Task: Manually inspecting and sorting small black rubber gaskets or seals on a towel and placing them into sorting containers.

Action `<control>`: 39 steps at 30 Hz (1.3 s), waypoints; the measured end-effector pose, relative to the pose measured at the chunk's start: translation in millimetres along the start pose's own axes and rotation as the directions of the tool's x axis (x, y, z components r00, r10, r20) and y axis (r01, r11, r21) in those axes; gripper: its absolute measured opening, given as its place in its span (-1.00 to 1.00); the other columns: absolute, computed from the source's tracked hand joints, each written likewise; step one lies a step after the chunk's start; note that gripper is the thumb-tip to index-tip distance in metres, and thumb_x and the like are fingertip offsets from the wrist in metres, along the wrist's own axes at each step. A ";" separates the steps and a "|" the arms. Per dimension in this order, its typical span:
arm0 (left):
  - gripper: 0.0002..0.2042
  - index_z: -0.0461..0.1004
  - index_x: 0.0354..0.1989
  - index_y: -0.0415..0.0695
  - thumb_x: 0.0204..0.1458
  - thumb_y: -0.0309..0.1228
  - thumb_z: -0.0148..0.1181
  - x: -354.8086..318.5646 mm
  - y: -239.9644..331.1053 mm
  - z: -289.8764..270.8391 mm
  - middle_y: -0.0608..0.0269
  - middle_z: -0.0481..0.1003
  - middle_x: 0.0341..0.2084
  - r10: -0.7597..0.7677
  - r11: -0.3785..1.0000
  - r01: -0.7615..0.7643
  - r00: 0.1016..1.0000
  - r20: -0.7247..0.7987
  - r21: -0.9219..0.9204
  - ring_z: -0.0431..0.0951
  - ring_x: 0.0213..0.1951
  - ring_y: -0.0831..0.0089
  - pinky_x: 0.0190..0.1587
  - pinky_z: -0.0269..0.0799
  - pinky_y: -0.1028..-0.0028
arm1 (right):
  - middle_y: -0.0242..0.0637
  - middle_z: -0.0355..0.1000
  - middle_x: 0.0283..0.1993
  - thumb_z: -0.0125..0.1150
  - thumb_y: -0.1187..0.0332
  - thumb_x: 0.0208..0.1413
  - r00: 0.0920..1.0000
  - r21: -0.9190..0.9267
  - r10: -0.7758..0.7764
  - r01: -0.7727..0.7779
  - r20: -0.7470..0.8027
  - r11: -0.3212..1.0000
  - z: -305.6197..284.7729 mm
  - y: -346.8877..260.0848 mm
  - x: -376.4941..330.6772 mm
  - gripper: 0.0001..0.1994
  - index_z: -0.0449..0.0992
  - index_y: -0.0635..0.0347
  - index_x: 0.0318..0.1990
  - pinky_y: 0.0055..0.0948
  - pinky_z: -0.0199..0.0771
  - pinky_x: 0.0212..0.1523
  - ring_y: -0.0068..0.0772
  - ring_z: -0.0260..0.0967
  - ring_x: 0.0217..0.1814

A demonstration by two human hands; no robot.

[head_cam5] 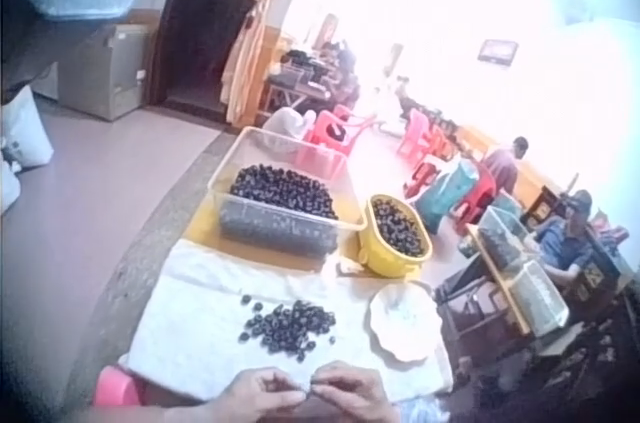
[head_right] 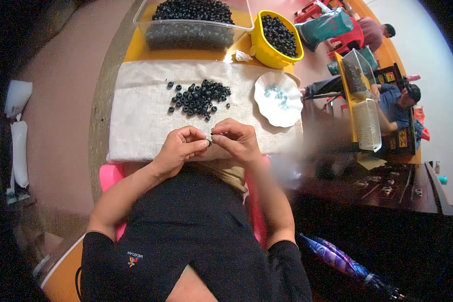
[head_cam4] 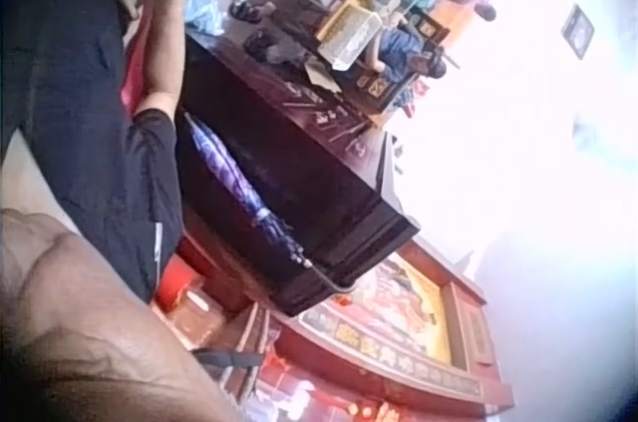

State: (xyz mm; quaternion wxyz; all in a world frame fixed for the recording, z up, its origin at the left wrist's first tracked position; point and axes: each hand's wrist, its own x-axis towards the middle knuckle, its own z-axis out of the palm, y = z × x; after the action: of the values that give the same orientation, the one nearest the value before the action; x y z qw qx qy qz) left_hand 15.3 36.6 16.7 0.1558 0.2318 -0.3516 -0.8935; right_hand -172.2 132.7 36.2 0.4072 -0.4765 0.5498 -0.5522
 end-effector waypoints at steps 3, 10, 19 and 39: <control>-0.86 0.46 -0.21 -0.20 0.10 -0.50 0.26 1.6 -0.9 -0.7 0.34 0.52 -0.37 0.033 0.999 -0.033 0.999 0.016 0.024 0.53 -0.35 0.60 -0.23 0.52 0.58 | -0.26 0.49 -0.21 0.29 0.62 0.05 0.991 0.086 0.089 -0.098 0.101 0.991 -2.4 -6.5 -0.5 -0.87 0.57 0.41 -0.22 -0.56 0.47 -0.14 -0.53 0.45 -0.17; -0.89 0.50 -0.24 -0.22 0.09 -0.51 0.27 1.9 -3.2 -4.2 0.32 0.53 -0.39 0.045 0.997 -0.050 0.996 0.073 0.067 0.52 -0.35 0.61 -0.25 0.49 0.60 | -0.25 0.50 -0.19 0.31 0.59 0.06 0.966 0.128 0.171 -0.198 0.193 0.972 -5.0 -9.4 -0.7 -0.86 0.58 0.41 -0.21 -0.57 0.46 -0.14 -0.53 0.45 -0.17; -0.89 0.50 -0.24 -0.25 0.09 -0.53 0.26 1.1 -4.1 -3.5 0.30 0.54 -0.39 0.060 0.991 -0.071 0.993 0.104 0.111 0.52 -0.36 0.61 -0.25 0.49 0.59 | -0.28 0.52 -0.22 0.33 0.54 0.06 0.935 -0.008 0.247 -0.253 0.253 0.967 -9.0 -19.0 2.6 -0.88 0.60 0.38 -0.24 -0.56 0.45 -0.12 -0.52 0.46 -0.17; -0.89 0.45 -0.25 -0.21 0.10 -0.53 0.26 2.9 -6.2 -4.9 0.30 0.53 -0.40 0.047 0.998 -0.049 0.997 0.058 0.031 0.54 -0.37 0.61 -0.28 0.52 0.60 | -0.07 0.50 -0.25 0.29 0.64 -0.05 0.846 -0.664 -0.518 0.458 0.123 0.591 24.1 -8.6 -17.8 -0.68 0.51 0.27 -0.08 -0.35 0.50 -0.31 -0.16 0.51 -0.30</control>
State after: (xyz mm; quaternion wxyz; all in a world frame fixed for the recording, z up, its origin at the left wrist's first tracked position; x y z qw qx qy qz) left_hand 14.7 37.0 8.3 0.1632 0.2000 -0.3760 -0.8899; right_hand -144.3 145.3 42.0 0.0173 -0.6987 0.5748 -0.4257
